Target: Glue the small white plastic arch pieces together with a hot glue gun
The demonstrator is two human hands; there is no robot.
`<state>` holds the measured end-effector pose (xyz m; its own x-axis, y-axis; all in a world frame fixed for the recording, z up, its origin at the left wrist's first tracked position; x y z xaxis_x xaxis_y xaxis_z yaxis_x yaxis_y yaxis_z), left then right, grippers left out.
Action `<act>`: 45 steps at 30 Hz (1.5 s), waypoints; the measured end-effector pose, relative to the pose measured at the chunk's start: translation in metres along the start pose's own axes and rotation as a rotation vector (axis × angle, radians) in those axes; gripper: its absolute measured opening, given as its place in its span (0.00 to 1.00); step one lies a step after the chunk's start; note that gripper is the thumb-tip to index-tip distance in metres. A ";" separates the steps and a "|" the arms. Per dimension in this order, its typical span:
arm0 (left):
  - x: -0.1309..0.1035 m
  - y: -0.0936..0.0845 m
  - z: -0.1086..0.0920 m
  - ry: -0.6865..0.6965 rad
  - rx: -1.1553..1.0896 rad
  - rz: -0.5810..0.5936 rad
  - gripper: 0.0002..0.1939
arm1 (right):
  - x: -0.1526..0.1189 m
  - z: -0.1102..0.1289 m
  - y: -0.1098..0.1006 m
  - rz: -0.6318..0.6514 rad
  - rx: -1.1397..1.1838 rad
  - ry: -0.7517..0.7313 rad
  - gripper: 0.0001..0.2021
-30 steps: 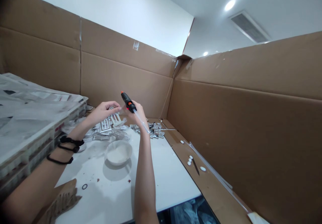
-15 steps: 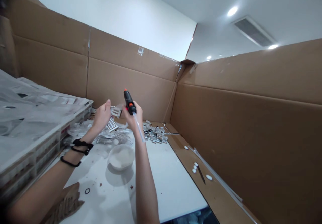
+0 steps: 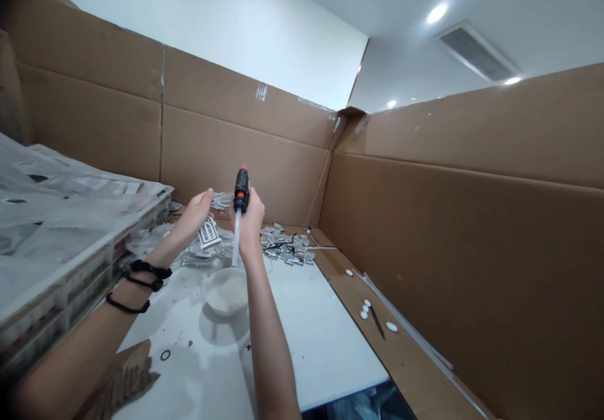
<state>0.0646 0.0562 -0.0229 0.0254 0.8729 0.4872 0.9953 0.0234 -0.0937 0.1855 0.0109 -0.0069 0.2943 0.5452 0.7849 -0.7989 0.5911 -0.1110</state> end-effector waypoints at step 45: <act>-0.016 -0.007 -0.038 -0.007 -0.200 0.166 0.17 | 0.010 0.010 -0.034 0.064 0.282 0.114 0.18</act>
<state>0.0610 0.0231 0.0029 0.1897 0.8601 0.4736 0.9762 -0.2167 0.0024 0.2104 -0.0096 0.0112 0.2827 0.6491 0.7063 -0.9271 0.3737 0.0278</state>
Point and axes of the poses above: each hand's wrist, its own x-axis towards the middle knuckle, its own y-axis out of the palm, z = x × y, the point moved 3 cm from there along x, towards the middle knuckle, and after that the axes turned 2 degrees about -z, right-handed, at the moved point
